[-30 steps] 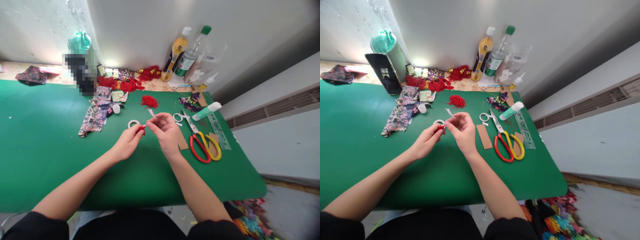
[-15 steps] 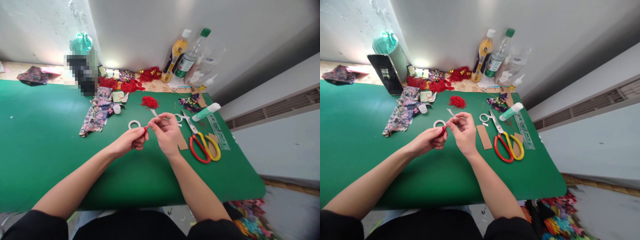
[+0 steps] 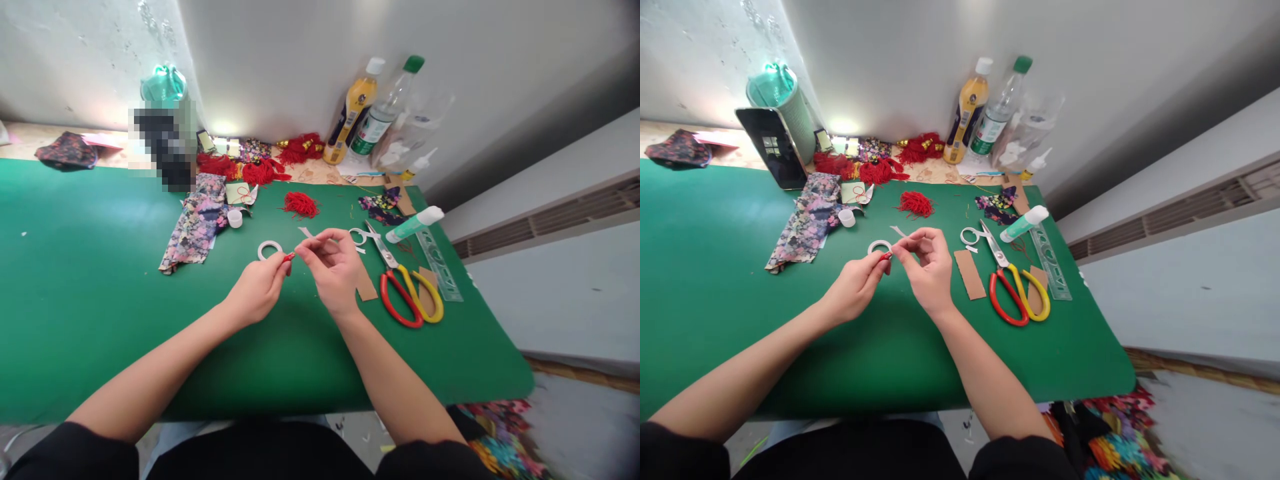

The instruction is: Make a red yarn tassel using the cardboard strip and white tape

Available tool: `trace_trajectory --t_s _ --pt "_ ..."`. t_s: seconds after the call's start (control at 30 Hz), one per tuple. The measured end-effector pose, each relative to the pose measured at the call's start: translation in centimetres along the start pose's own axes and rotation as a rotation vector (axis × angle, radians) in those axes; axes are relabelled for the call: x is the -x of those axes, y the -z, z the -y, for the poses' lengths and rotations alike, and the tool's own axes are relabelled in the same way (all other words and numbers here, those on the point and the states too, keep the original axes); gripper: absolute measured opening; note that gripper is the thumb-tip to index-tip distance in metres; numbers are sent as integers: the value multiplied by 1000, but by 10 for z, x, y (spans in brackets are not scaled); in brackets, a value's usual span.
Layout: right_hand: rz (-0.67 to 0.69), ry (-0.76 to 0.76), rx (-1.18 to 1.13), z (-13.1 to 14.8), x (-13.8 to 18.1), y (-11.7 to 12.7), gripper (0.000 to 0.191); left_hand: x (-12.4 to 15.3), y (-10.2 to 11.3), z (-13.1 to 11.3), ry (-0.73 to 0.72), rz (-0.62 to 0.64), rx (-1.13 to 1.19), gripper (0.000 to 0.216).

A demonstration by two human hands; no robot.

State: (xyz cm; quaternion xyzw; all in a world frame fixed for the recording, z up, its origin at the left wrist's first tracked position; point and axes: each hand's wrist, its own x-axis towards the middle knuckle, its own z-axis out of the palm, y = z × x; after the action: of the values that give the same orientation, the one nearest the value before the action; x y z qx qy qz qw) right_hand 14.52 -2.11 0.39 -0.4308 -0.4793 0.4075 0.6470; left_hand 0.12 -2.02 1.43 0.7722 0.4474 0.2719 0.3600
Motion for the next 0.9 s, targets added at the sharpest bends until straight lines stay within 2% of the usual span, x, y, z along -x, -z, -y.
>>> trace_trajectory --t_s 0.17,0.37,0.63,0.9 --pt "-11 -71 -150 7 0 2 18 0 -3 6 -24 -113 -296 23" --pt "118 -332 -211 9 5 -3 19 1 -5 14 -94 -213 -513 24" --pt "113 -411 -253 3 5 -6 14 1 -6 18 -200 -280 -553 24" --pt "106 -474 -269 4 2 -6 13 1 -6 17 -213 -287 -538 24"
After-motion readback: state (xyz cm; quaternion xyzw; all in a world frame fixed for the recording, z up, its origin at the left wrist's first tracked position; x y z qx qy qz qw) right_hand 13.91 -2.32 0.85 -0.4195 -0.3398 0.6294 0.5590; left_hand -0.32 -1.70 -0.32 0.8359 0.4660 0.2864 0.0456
